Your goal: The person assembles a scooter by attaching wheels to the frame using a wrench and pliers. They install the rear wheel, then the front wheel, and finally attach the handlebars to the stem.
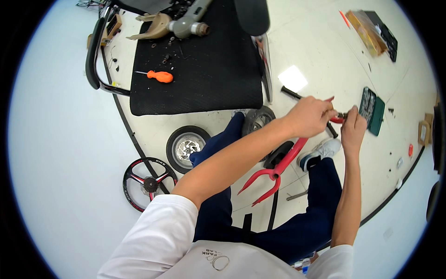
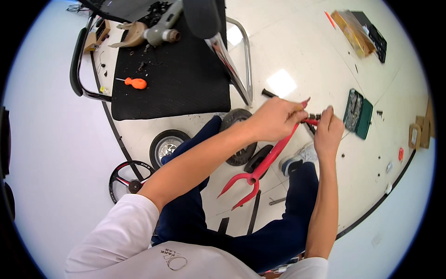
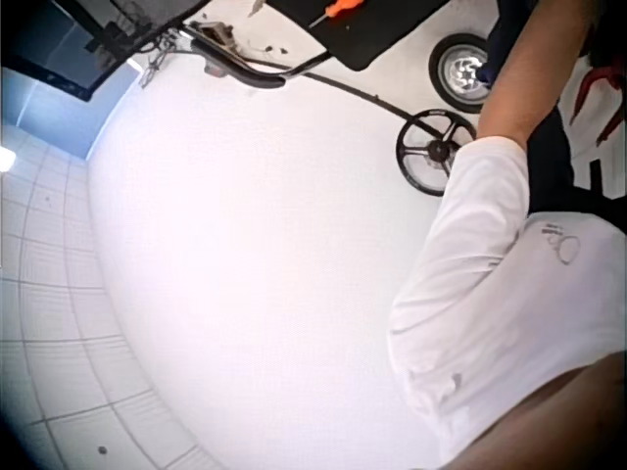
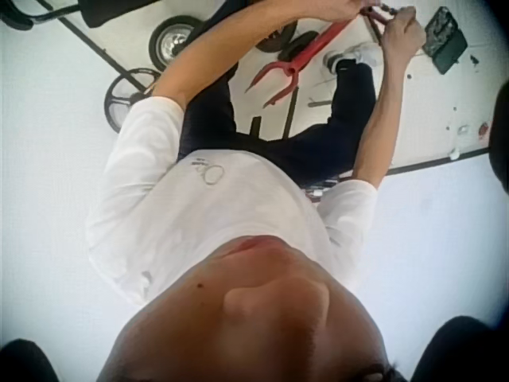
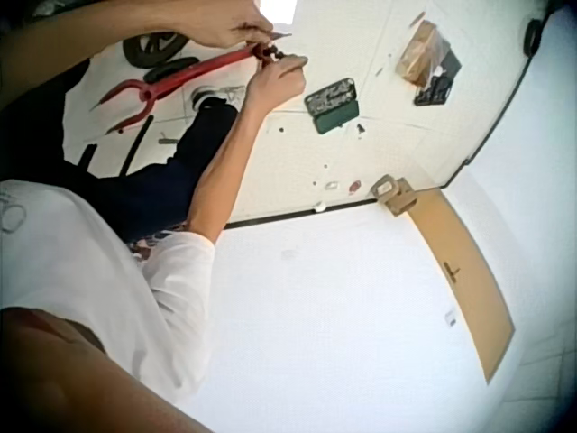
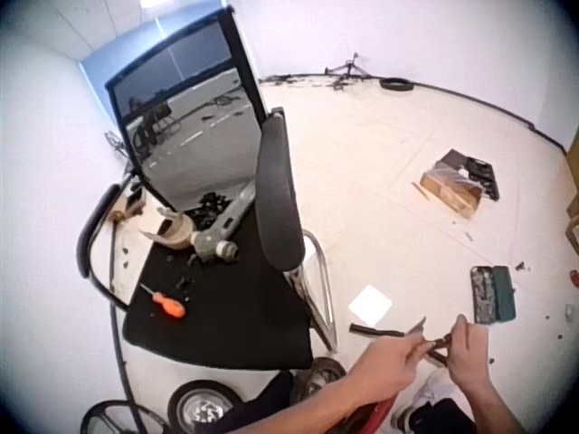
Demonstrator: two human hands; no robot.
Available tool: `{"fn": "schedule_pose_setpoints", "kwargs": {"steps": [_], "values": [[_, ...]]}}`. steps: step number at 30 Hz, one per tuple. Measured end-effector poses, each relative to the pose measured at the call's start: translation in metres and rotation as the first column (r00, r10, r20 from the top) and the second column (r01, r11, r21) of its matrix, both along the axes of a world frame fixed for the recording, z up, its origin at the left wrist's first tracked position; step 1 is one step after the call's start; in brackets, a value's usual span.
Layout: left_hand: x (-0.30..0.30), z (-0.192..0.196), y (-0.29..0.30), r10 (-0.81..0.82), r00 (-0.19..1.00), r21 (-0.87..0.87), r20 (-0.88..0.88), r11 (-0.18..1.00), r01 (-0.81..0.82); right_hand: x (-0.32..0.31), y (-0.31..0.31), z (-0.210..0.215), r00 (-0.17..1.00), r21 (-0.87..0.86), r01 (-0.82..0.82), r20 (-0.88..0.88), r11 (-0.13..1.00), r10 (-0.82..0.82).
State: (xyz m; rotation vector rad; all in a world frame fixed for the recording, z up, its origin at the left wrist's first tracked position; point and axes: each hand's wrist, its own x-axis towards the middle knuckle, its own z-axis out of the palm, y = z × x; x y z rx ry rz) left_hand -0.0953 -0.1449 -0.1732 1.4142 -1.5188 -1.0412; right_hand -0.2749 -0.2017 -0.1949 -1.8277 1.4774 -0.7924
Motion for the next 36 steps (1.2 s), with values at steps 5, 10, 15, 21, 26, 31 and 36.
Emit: {"fn": "schedule_pose_setpoints", "kwargs": {"steps": [5, 10, 15, 21, 26, 31, 36], "values": [[0.004, 0.001, 0.001, -0.053, 0.993, 0.132, 0.109, 0.990, 0.039, 0.000, 0.002, -0.009, 0.996, 0.089, -0.046, -0.076, 0.995, 0.053], [0.007, -0.004, 0.003, -0.188, 0.838, 0.097, 0.512, 0.982, 0.161, -0.010, -0.005, -0.029, 0.979, 0.239, -0.093, -0.153, 0.967, 0.132], [0.025, 0.019, -0.001, -0.046, 0.875, -0.105, 0.483, 0.988, 0.110, -0.018, -0.015, 0.037, 0.988, 0.424, 0.089, 0.077, 0.901, -0.134], [0.014, 0.025, -0.012, -0.070, 0.864, 0.031, 0.498, 0.998, 0.063, -0.165, 0.021, 0.052, 0.697, 0.418, 0.337, 0.491, 0.843, -0.523], [0.003, 0.001, 0.001, -0.172, 0.937, 0.029, 0.303, 0.985, 0.171, -0.303, 0.188, -0.147, 0.702, 0.559, 0.650, -0.182, 0.514, -0.688], [-0.028, -0.003, 0.010, 0.069, 0.821, 0.423, -0.566, 0.879, 0.218, -0.290, 0.341, -0.282, 0.637, 0.679, 0.708, -0.496, 0.194, -0.590], [-0.080, -0.025, 0.041, 0.286, 0.686, 0.625, -0.669, 0.716, 0.310, -0.251, 0.381, -0.355, 0.630, 0.525, 0.773, -0.574, 0.355, -0.522]]}}
